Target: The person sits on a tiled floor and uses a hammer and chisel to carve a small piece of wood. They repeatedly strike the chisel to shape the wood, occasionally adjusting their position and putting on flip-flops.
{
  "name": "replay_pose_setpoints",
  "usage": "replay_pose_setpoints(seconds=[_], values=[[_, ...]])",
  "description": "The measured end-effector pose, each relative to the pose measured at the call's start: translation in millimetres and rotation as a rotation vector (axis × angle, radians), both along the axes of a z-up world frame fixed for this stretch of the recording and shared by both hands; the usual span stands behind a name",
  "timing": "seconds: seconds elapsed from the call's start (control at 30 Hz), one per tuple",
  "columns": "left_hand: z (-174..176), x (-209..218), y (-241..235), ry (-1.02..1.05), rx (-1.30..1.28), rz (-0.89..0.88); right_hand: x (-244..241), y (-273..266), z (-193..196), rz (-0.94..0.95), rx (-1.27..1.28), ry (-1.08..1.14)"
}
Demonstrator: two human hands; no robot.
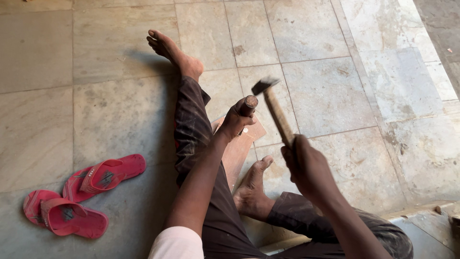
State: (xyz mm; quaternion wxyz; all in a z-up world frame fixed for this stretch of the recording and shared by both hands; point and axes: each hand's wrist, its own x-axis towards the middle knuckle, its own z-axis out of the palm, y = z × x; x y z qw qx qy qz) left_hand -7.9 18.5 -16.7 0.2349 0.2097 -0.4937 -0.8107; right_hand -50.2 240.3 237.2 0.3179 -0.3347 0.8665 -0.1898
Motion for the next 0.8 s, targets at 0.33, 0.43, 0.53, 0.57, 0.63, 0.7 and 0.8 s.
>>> replay_pose_setpoints(seconds=[0.33,0.43,0.53,0.57,0.63,0.7,0.8], values=[[13.0,4.6,4.4,0.058,0.015,0.009,2.9,-11.5,-22.6,0.046,0.047,0.161],[14.9,8.8,3.7,0.057,0.025,0.017,-14.3,-7.0,-8.5,0.079,0.013,0.145],[4.5,4.5,3.0,0.048,-0.011,-0.001,-11.5,15.7,19.5,0.063,-0.314,0.192],[1.9,3.4,3.4,0.046,-0.007,0.001,-9.6,20.9,23.2,0.056,-0.445,0.216],[-0.3,4.8,1.6,0.038,-0.015,-0.001,0.8,10.4,5.9,-0.021,-0.389,0.178],[0.8,3.1,1.0,0.044,-0.033,-0.003,0.2,2.1,-10.9,0.006,-0.256,0.191],[0.1,2.6,5.6,0.108,0.074,0.024,-7.7,-0.3,-15.8,0.137,-0.038,0.237]])
